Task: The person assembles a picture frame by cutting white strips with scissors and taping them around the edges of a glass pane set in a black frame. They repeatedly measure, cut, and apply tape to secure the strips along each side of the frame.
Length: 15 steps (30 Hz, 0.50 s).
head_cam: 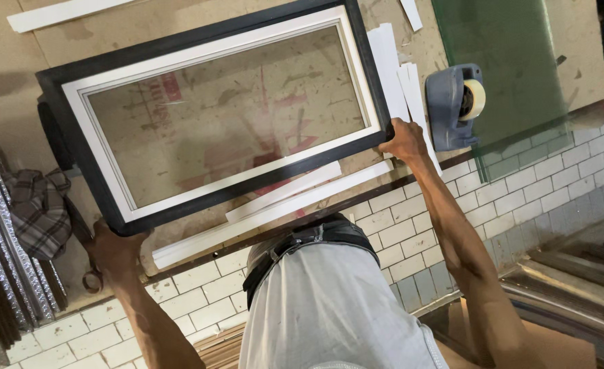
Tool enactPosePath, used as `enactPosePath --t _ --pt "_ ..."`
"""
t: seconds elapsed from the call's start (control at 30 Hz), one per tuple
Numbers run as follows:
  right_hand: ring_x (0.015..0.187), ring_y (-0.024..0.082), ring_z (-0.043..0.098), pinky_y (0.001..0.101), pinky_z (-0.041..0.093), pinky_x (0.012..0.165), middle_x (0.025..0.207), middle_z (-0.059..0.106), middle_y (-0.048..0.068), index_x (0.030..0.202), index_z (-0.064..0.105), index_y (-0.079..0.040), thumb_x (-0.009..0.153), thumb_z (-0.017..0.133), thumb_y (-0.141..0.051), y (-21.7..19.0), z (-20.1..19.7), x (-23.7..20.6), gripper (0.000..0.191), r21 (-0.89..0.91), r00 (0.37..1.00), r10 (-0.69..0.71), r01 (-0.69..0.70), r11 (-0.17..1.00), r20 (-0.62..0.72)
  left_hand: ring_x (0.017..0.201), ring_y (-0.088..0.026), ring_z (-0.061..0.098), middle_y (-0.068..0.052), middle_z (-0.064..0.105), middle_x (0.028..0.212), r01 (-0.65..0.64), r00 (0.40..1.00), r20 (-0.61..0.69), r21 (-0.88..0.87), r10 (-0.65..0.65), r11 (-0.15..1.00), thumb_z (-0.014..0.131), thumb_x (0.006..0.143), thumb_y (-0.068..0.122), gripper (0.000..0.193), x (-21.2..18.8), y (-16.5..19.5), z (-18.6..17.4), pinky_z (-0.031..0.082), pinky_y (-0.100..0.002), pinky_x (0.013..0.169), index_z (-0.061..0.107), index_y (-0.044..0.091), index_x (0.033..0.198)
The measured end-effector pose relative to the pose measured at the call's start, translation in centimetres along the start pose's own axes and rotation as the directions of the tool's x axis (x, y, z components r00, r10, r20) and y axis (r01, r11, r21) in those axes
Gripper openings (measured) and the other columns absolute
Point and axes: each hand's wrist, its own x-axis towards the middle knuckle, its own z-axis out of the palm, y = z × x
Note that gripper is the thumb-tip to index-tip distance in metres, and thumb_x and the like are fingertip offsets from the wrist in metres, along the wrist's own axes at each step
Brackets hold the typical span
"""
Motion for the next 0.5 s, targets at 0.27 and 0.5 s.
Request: enactPosePath --t 0.27,0.5 --pt "0.068 0.033 0.072 0.0432 0.058 0.065 0.073 0.069 0.019 0.089 0.064 0.002 0.067 0.087 -0.025 0.32 0.28 -0.56 0.042 0.035 0.997 -0.059 0.060 0.998 -0.044 0.104 -0.042 0.070 -0.028 0.071 0.114 -0.016 1.000 -0.021 -0.010 0.016 1.000 0.095 0.062 0.028 0.083 -0.43 0.18 -0.18 0.057 -0.046 0.089 0.061 -0.005 0.130" --pt "0.071 0.036 0.072 0.0442 0.058 0.068 0.076 0.069 0.021 0.091 0.064 0.003 0.064 0.092 -0.031 -0.59 -0.26 -0.24 0.052 0.006 0.998 -0.065 0.065 0.998 -0.009 0.103 -0.041 0.071 -0.027 0.072 0.113 -0.043 0.998 -0.051 -0.009 0.042 0.999 0.092 0.066 0.026 0.076 -0.62 -0.23 -0.07 0.057 -0.045 0.089 0.062 -0.003 0.129"
